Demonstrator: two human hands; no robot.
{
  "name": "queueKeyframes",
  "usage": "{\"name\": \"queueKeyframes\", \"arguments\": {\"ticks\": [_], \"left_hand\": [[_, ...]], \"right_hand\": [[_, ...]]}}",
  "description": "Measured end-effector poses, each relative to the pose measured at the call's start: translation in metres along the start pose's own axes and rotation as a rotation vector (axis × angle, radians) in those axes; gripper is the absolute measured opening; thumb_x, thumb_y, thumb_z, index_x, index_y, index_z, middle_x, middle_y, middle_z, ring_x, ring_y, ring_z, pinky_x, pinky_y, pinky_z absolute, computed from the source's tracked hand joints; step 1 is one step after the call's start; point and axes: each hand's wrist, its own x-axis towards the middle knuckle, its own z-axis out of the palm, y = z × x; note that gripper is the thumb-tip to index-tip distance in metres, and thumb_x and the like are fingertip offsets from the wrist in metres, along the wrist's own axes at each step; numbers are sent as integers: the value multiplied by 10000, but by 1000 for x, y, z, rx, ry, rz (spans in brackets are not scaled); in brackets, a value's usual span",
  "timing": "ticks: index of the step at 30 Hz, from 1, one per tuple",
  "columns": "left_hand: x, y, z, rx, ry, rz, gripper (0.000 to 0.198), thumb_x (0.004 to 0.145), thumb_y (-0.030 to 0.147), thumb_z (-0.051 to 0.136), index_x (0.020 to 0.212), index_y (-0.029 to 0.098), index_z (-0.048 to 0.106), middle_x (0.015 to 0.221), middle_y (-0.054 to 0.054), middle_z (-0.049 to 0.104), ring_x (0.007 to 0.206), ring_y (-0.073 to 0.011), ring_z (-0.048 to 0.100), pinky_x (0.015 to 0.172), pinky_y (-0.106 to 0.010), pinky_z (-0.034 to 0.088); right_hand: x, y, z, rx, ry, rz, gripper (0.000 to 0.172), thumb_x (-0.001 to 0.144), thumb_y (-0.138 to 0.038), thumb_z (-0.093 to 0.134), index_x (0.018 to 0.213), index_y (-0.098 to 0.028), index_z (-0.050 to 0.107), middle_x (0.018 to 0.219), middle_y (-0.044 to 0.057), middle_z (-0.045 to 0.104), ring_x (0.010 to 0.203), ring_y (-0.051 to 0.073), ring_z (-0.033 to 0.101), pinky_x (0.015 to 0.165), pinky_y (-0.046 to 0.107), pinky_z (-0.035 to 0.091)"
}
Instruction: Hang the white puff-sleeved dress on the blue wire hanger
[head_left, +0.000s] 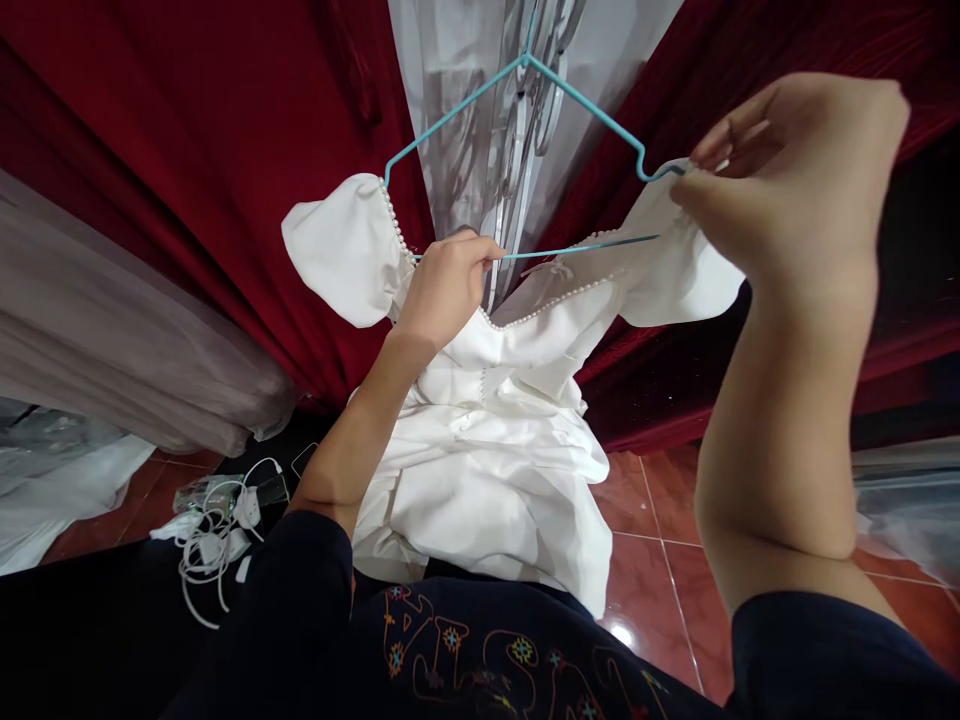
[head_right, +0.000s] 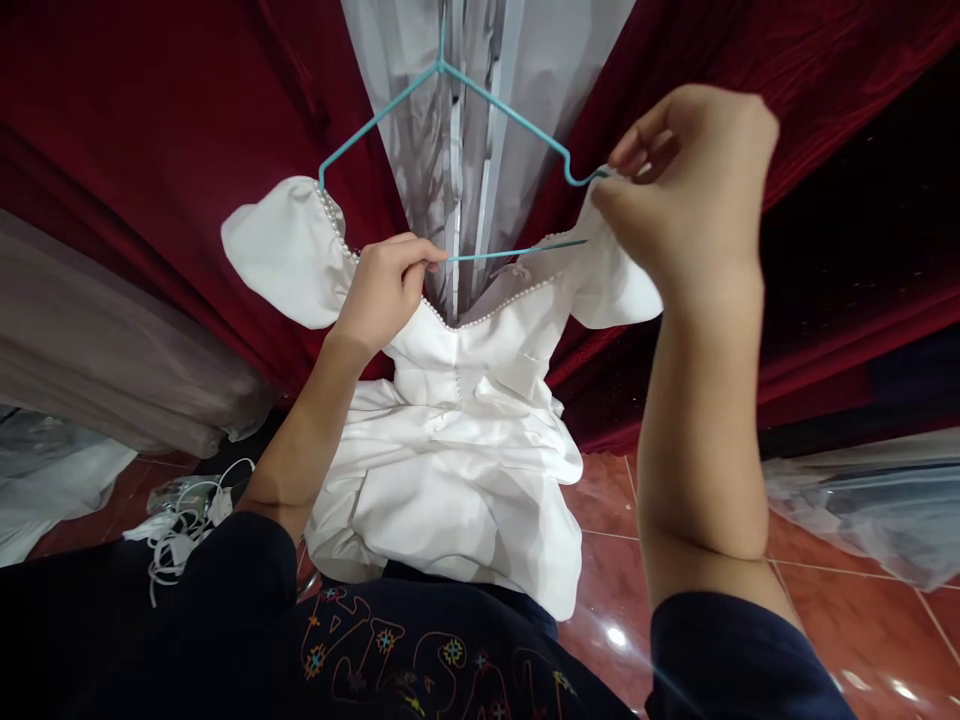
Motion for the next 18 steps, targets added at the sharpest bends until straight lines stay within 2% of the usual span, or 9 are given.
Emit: {"name": "queueKeyframes", "arguments": {"ticks": [4, 6, 8, 10, 12, 14, 17, 18], "left_hand": [[0, -4, 5, -57, 4, 50, 389, 923, -51, 465, 996, 159, 783, 938, -48, 731, 881, -179, 711, 800, -304, 541], [-1, -8, 4, -36, 10, 52, 386, 926, -39, 453, 990, 167, 774, 934, -45, 724, 878, -181, 707, 802, -307, 542], [-2, -10, 2, -6, 8, 50, 394, 927, -36, 438, 984, 181, 762, 926, -39, 715, 885, -181, 702, 819, -309, 544], [-3, -11, -1, 15, -8, 54, 393, 931, -34, 434, 983, 193, 751, 935, -38, 710, 901, -181, 698, 839, -310, 543], [-4, -9, -2, 32, -21, 53, 386, 937, -29, 436, 990, 197, 745, 947, -41, 710, 914, -186, 696, 861, -320, 543], [-4, -7, -1, 41, -17, 47, 379, 941, -24, 435, 988, 198, 739, 959, -45, 715, 931, -193, 694, 881, -332, 541], [-3, -5, 5, 53, 2, 40, 363, 944, -11, 438, 974, 198, 734, 978, -48, 724, 958, -202, 691, 913, -346, 535], [-3, -6, 8, 63, 1, 40, 357, 944, -6, 441, 971, 196, 735, 985, -51, 728, 965, -205, 690, 923, -352, 532]], "right_hand": [[13, 0, 33, 21, 214, -134, 301, 594, 35, 514, 703, -241, 467, 747, -10, 609, 649, 100, 473, 635, 284, 328], [15, 0, 45, 135, 223, -167, 309, 627, 42, 529, 733, -245, 489, 792, 14, 637, 656, 107, 502, 621, 284, 356], [9, -2, 50, 359, 208, -207, 223, 722, -6, 588, 809, -211, 580, 840, 43, 656, 688, 119, 568, 619, 283, 414], [-5, -6, 49, 544, 216, -279, 118, 847, -100, 620, 933, -173, 654, 937, 75, 670, 816, 144, 653, 717, 299, 517], [-24, -12, 48, 595, 237, -380, 123, 963, -210, 584, 1041, -183, 675, 1036, 87, 671, 1008, 173, 689, 894, 341, 573], [-45, -15, 56, 505, 168, -447, 178, 1028, -306, 523, 1097, -221, 663, 1096, 83, 679, 1107, 198, 683, 987, 384, 573], [-74, -8, 85, 280, -134, -457, 236, 1039, -390, 479, 1154, -249, 630, 1116, 76, 705, 1060, 240, 683, 973, 450, 563], [-81, -3, 98, 217, -193, -456, 253, 1031, -393, 480, 1178, -246, 623, 1096, 74, 709, 1024, 251, 678, 969, 477, 547]]}}
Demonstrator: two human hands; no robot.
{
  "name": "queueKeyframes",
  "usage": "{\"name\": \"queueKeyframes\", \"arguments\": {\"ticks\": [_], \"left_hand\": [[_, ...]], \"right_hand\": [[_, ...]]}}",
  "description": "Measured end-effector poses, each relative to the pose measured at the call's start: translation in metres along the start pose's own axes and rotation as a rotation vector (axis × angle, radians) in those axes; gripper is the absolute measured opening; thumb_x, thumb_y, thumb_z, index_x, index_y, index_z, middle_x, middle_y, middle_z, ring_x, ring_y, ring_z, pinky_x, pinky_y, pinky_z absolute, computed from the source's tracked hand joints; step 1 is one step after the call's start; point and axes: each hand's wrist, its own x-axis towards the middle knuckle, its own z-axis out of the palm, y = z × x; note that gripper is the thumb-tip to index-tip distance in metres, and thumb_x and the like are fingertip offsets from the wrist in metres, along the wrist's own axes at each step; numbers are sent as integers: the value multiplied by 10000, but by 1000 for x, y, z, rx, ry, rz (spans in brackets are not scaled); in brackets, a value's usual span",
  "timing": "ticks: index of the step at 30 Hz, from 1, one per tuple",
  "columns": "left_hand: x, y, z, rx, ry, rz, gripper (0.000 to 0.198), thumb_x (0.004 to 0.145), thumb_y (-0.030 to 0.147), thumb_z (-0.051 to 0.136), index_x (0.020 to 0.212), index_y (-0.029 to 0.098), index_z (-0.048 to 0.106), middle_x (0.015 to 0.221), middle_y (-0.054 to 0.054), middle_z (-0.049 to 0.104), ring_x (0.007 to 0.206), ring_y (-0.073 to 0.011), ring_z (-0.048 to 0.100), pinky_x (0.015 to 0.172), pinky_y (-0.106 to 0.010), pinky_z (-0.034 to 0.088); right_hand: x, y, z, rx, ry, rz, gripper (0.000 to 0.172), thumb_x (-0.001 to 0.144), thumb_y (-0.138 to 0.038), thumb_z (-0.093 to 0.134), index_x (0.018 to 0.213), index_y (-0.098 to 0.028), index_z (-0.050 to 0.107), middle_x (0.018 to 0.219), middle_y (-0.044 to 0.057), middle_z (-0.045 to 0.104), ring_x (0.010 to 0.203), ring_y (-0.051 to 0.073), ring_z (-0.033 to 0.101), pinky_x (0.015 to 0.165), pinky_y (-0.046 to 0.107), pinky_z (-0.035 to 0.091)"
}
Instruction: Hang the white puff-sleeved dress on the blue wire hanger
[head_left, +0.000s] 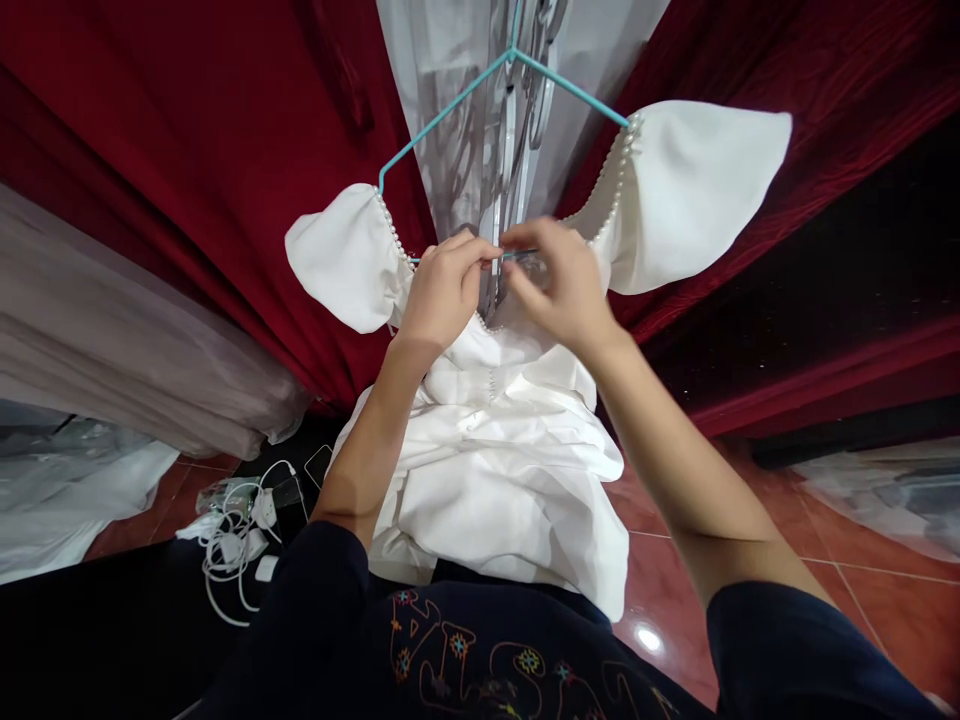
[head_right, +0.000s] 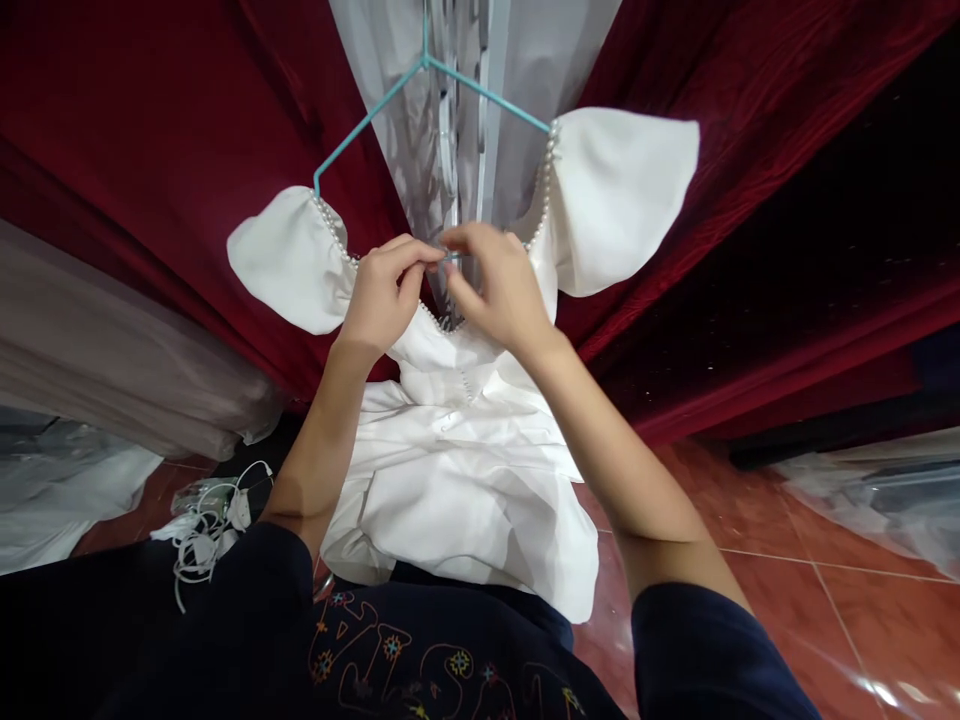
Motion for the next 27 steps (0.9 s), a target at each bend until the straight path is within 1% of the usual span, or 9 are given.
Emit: {"name": "queueKeyframes", "arguments": {"ticks": [3, 6, 10, 12, 13, 15, 19, 23, 27], "left_hand": [[-2, -3, 9, 41, -18, 22, 320, 965, 34, 471, 1017, 195, 743, 1057, -55, 745, 1021, -223, 687, 981, -392, 519], [-4, -8, 10, 68, 41, 53, 297, 1045, 126, 470, 1166, 231, 719, 1255, -49, 716, 1212, -233, 644, 1111, -448, 475], [-4, -26, -9, 198, 433, 47, 296, 1140, 252, 395, 1328, 286, 621, 1526, -20, 520, 1502, -197, 390, 1321, -495, 252], [0, -41, -23, 299, 580, 27, 315, 1100, 267, 536, 1414, 287, 549, 1601, -10, 408, 1572, -213, 232, 1361, -511, 102], [2, -50, -28, 330, 590, -6, 412, 1064, 254, 612, 1459, 281, 498, 1613, -10, 384, 1578, -224, 190, 1362, -517, 59], [8, -66, -37, 335, 487, -95, 495, 1036, 209, 652, 1481, 268, 444, 1566, -4, 447, 1528, -213, 272, 1350, -496, 107], [20, -90, -51, 218, 347, -157, 206, 1147, 187, 412, 1259, 251, 572, 1271, 86, 669, 1199, -96, 560, 1171, -340, 428], [24, -126, -78, 149, 482, -183, 299, 1190, 363, 329, 1215, 220, 591, 1221, 116, 694, 1171, -105, 569, 1125, -357, 467], [8, -165, -103, 110, 555, -312, 514, 1148, 624, 281, 1200, 212, 584, 1178, 108, 712, 1162, -120, 600, 1124, -421, 488]], "right_hand": [[-12, 14, 28, -119, 12, 27, 302, 1021, -378, 462, 1244, -236, 605, 1016, 70, 700, 977, 268, 642, 988, 522, 491], [-12, 16, 38, -106, 105, 70, 337, 1032, -373, 430, 1315, -251, 568, 1061, 77, 699, 974, 264, 627, 994, 509, 470], [-8, 2, 41, -69, 142, 96, 314, 1028, -339, 424, 1285, -266, 589, 1075, 63, 708, 984, 263, 622, 1010, 501, 448], [-8, -2, 43, -69, 137, 75, 299, 1018, -319, 429, 1243, -265, 617, 1051, 51, 707, 983, 257, 618, 1024, 501, 437], [-8, -3, 43, -72, 129, 70, 294, 1013, -314, 432, 1225, -264, 629, 1046, 48, 703, 986, 256, 616, 1034, 504, 432], [-8, 0, 43, -85, 113, 75, 288, 1002, -310, 436, 1192, -260, 647, 1039, 51, 694, 994, 259, 610, 1051, 515, 425], [-9, 11, 36, -123, 105, 86, 291, 986, -280, 427, 1150, -259, 667, 979, 53, 671, 979, 261, 595, 1058, 527, 429], [-10, 12, 27, -131, 62, 50, 303, 975, -254, 446, 1185, -273, 664, 1014, 49, 678, 994, 261, 592, 1046, 515, 435], [-10, 7, 27, -103, 49, 21, 303, 963, -246, 464, 1197, -273, 654, 1047, 52, 687, 1010, 267, 599, 1030, 508, 438]]}}
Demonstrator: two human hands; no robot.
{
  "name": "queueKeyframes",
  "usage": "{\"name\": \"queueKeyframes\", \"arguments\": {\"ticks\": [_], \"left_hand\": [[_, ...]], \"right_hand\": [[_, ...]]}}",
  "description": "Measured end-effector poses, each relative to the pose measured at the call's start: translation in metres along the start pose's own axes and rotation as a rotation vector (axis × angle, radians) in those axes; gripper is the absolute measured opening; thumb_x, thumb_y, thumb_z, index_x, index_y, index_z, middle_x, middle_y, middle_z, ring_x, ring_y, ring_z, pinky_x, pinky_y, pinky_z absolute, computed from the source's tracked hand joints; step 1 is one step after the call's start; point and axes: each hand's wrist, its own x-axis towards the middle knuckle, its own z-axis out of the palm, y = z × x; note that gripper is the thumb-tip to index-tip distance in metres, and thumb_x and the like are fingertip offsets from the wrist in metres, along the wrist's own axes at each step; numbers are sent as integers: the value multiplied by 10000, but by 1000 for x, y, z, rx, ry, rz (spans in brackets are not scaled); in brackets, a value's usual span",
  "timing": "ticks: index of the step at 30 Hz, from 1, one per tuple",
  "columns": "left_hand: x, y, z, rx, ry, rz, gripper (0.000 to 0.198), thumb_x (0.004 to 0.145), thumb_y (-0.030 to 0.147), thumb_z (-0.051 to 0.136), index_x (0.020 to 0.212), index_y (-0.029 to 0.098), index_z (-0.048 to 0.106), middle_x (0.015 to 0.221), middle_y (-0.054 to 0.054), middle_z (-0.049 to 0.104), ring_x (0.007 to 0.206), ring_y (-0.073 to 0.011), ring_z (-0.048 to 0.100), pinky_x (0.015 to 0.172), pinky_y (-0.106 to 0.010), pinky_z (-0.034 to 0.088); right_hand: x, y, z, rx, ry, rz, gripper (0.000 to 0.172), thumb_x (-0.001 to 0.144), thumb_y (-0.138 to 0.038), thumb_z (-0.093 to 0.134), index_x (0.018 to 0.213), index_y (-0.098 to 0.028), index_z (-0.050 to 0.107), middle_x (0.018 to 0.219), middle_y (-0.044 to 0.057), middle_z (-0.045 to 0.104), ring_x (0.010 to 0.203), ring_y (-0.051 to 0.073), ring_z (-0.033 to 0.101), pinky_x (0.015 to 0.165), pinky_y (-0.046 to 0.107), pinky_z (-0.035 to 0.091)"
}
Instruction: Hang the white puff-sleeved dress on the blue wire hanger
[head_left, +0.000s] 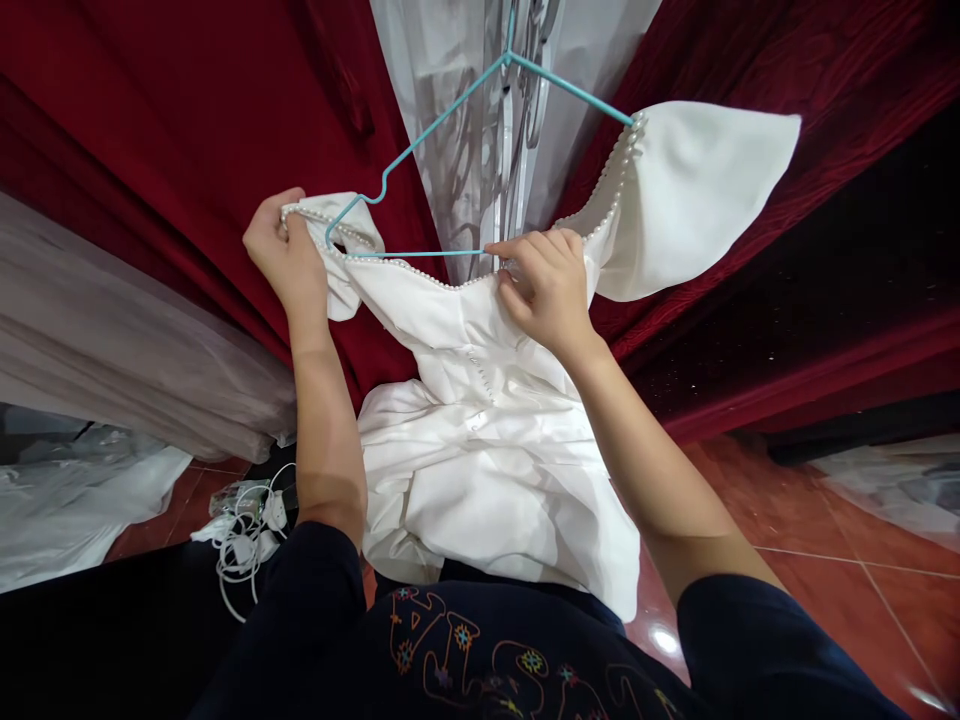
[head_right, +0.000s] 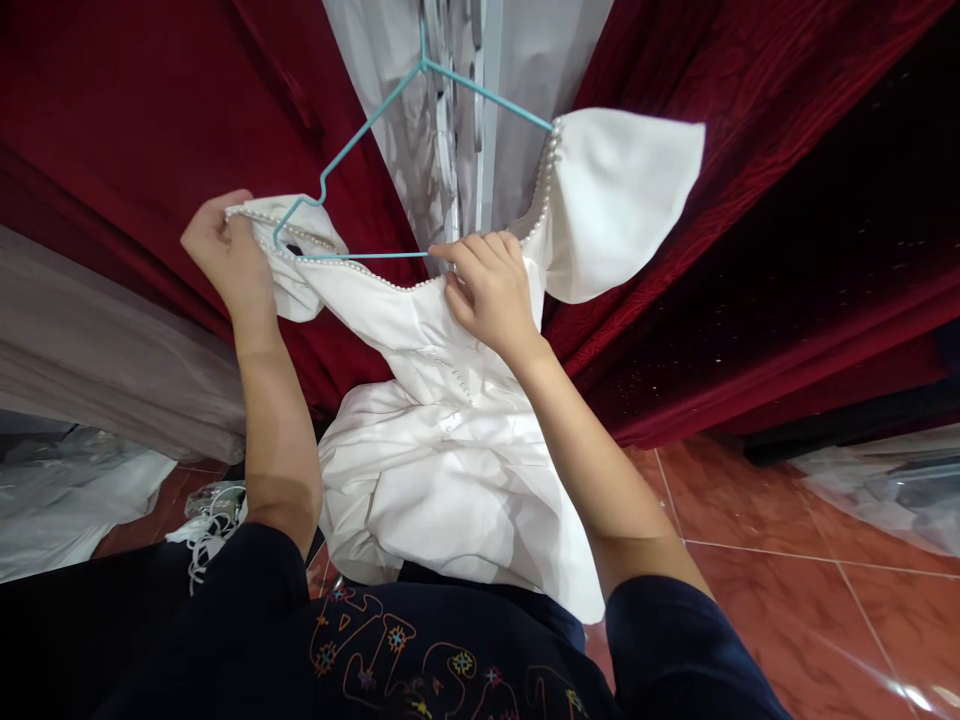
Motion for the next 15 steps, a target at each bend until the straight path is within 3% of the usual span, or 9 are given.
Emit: {"name": "queueKeyframes", "arguments": {"ticks": [2, 4, 8, 9, 11, 15], "left_hand": [[-10, -6, -12, -30, -51, -29, 570, 1055, 753, 414, 1150, 239, 642, 1106, 98, 748, 1109, -153, 662, 1058, -449, 532], [-28, 4, -24, -73, -213, -39, 536, 957, 775, 580, 1073, 268, 711, 1039, 81, 781, 1051, -197, 705, 987, -453, 570], [-65, 56, -44, -134, -808, -41, 318, 905, 541, 741, 1017, 256, 827, 1024, -9, 817, 944, -261, 755, 836, -407, 636], [-71, 72, -46, -142, -868, -13, 271, 930, 463, 713, 1057, 255, 832, 1049, -24, 817, 970, -268, 762, 851, -401, 638], [-79, 100, -44, -143, -813, 125, 227, 964, 340, 666, 1104, 261, 827, 1119, -33, 806, 1042, -262, 756, 942, -400, 623], [-82, 128, -20, -45, -446, 355, 252, 1021, 235, 597, 1195, 289, 772, 1309, -23, 727, 1265, -245, 664, 1119, -428, 528]], "right_hand": [[0, -3, 2, 41, 21, -4, 305, 950, -227, 470, 1189, -273, 654, 1034, 45, 688, 987, 258, 604, 1013, 498, 443], [1, -6, 5, 89, 45, -14, 303, 943, -210, 470, 1172, -273, 657, 1017, 34, 691, 958, 243, 611, 990, 482, 453], [3, -5, 11, 88, 57, 13, 289, 935, -207, 467, 1138, -272, 663, 990, 34, 688, 948, 244, 617, 1001, 493, 460], [3, -4, 11, 71, 51, 25, 292, 930, -209, 468, 1138, -270, 663, 986, 38, 685, 956, 250, 616, 1014, 505, 459], [3, -1, 11, 48, 38, 35, 291, 927, -217, 470, 1141, -267, 660, 985, 47, 679, 974, 262, 615, 1040, 532, 454], [0, 2, 4, 73, 16, 21, 286, 957, -241, 456, 1163, -268, 652, 1039, 54, 691, 998, 271, 628, 1068, 578, 444]]}}
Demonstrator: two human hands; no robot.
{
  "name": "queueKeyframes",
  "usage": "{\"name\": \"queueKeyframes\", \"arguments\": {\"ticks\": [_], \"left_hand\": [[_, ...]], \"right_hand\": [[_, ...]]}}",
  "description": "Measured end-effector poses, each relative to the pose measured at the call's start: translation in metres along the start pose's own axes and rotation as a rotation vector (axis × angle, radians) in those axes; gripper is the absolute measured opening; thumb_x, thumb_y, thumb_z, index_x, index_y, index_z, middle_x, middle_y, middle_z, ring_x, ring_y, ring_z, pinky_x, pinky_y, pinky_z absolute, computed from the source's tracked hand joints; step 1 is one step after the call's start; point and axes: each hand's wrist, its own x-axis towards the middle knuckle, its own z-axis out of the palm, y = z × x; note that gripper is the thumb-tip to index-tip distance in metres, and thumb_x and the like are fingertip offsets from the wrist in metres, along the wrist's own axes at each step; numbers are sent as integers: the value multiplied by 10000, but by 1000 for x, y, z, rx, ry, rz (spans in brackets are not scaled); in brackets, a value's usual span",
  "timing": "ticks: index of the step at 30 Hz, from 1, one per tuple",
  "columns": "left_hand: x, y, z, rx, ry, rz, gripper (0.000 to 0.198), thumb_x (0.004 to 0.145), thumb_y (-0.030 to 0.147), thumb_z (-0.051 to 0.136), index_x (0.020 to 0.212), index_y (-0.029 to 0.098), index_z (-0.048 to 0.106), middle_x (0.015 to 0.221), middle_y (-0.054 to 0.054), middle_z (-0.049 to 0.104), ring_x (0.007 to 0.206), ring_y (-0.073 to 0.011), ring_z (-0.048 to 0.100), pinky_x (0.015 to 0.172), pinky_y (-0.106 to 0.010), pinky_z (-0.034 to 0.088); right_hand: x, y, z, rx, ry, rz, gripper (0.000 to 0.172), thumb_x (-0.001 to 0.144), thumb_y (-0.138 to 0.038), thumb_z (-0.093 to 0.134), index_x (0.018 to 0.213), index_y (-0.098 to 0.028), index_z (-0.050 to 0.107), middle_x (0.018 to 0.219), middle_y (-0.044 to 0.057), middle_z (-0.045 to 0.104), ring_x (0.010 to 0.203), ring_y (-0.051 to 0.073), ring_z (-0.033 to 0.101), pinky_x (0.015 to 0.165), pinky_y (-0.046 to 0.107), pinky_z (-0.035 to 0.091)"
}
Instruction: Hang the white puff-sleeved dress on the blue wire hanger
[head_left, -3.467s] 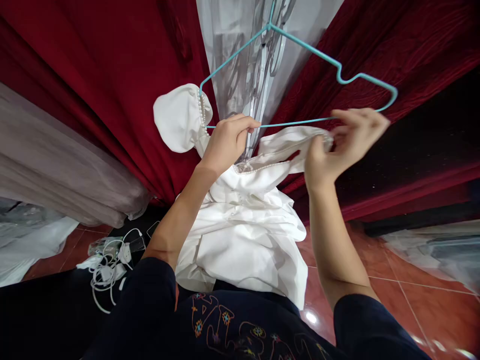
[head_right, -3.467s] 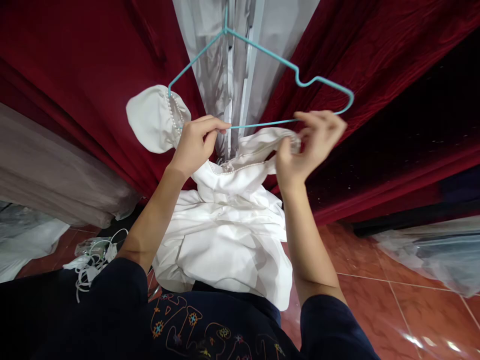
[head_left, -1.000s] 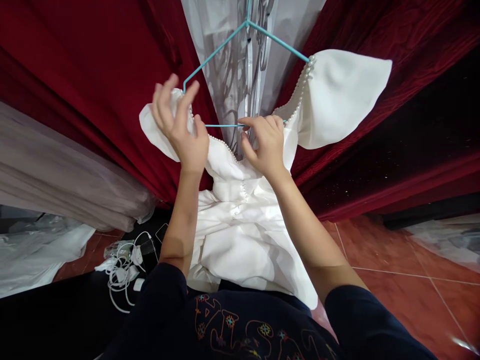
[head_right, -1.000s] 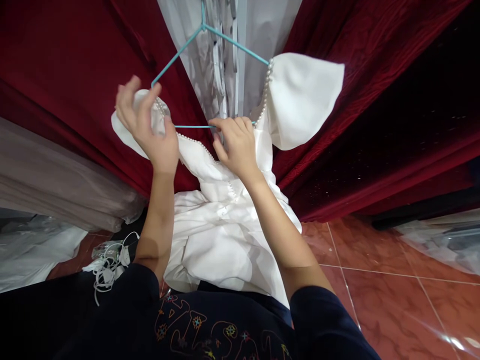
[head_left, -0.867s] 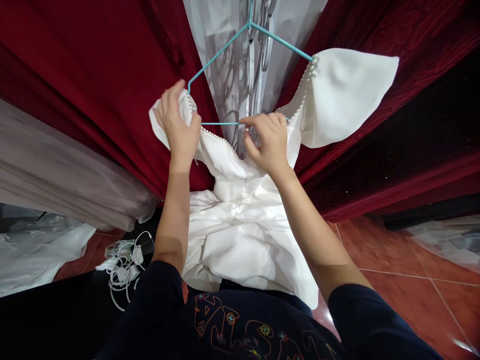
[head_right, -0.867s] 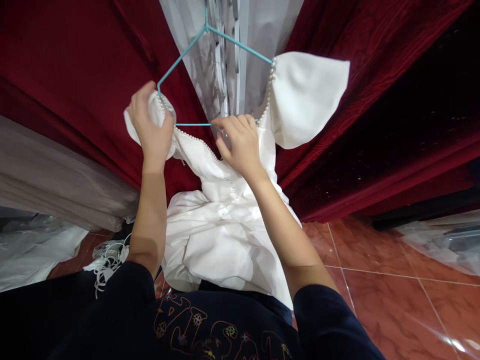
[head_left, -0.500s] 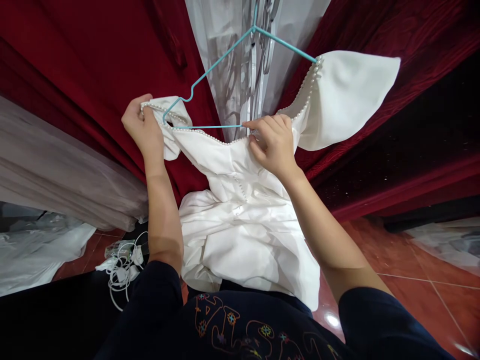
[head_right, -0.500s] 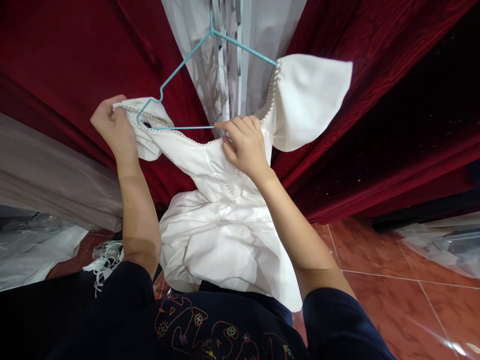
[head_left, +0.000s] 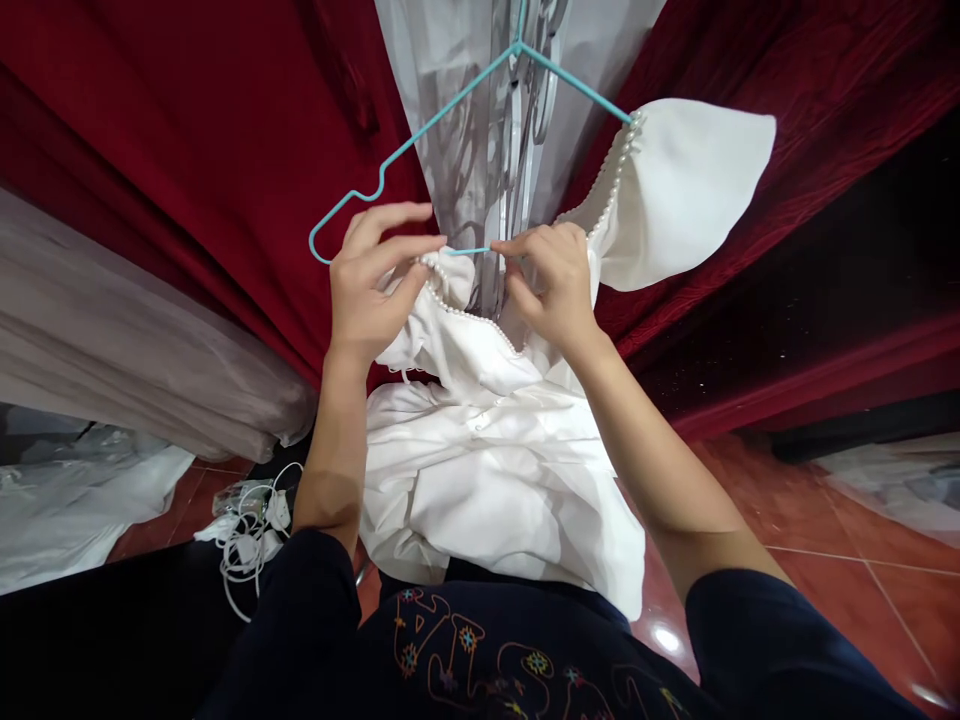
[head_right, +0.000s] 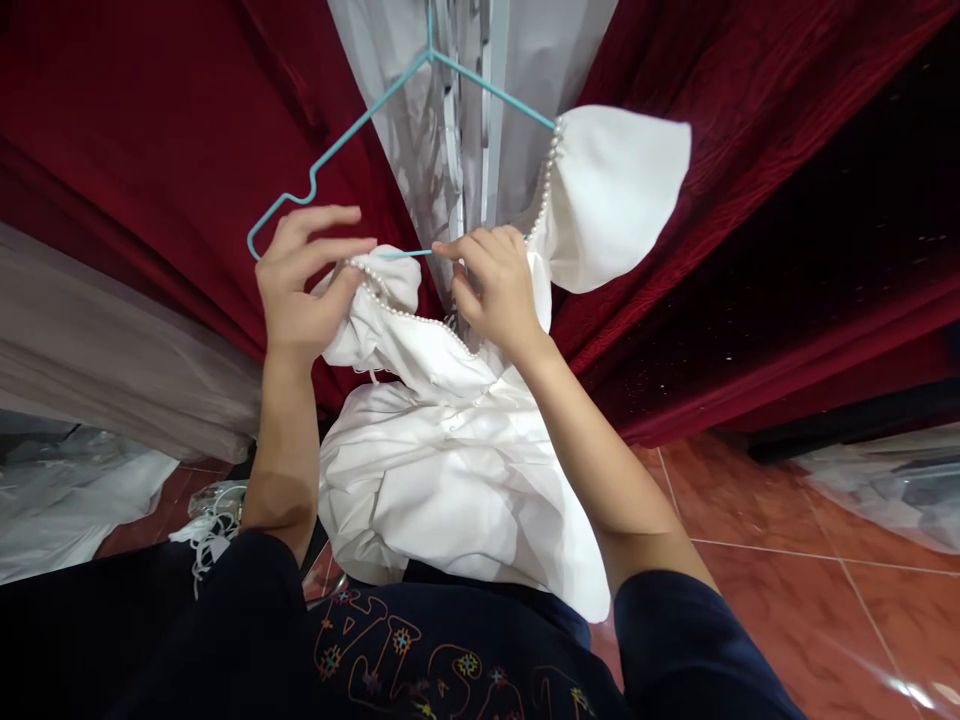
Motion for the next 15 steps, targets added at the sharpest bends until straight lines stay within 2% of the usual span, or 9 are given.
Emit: {"name": "queueKeyframes", "arguments": {"ticks": [3, 5, 8, 10, 12, 14, 15], "left_hand": [[6, -4, 21, 65, 2, 29, 254, 1037, 195, 572, 1214, 265, 740, 1278, -30, 743, 1211, -235, 682, 1083, -411, 511], [5, -8, 33, 94, -17, 33, 252, 1050, 176, 539, 1200, 245, 729, 1199, -29, 771, 1122, -232, 708, 1041, -402, 494], [-1, -12, 45, 163, 25, 27, 252, 1059, 161, 510, 1159, 254, 722, 1115, -26, 777, 1043, -233, 703, 997, -389, 458], [-3, -13, 47, 173, 38, 30, 237, 1054, 155, 519, 1130, 261, 717, 1078, -22, 770, 1016, -234, 695, 977, -380, 440], [-2, -14, 46, 159, 34, 38, 223, 1053, 153, 523, 1109, 255, 713, 1053, -18, 765, 994, -232, 692, 965, -373, 428], [-1, -16, 43, 154, 23, 51, 221, 1055, 154, 514, 1098, 242, 712, 1041, -17, 764, 983, -229, 692, 953, -364, 422], [0, -17, 42, 160, 17, 58, 226, 1055, 153, 509, 1100, 236, 714, 1043, -19, 764, 984, -228, 693, 947, -359, 421]], "right_hand": [[-2, -1, -8, -2, -16, -16, 317, 954, -250, 462, 1202, -273, 660, 1100, 59, 705, 1048, 279, 641, 1081, 595, 442], [-2, -1, -13, 0, -29, -35, 319, 953, -258, 475, 1206, -279, 667, 1132, 55, 715, 1098, 282, 652, 1100, 600, 442], [3, 0, -24, 9, 3, -41, 276, 981, -289, 472, 1174, -290, 670, 1212, 58, 701, 1187, 286, 648, 1096, 587, 475], [11, 3, -33, -46, 135, 2, 250, 1011, -316, 453, 1126, -282, 672, 1213, 89, 668, 1206, 293, 628, 1052, 571, 512], [24, 9, -45, -124, 346, 46, 233, 1016, -317, 455, 1051, -250, 676, 1125, 128, 625, 1140, 289, 616, 974, 532, 548], [39, 17, -57, -187, 491, 54, 157, 954, -301, 570, 1029, -221, 682, 1061, 125, 594, 1073, 277, 605, 922, 495, 561], [46, 21, -62, -226, 501, 75, 188, 886, -284, 660, 1055, -209, 692, 1072, 118, 602, 1073, 279, 603, 929, 493, 558]]}}
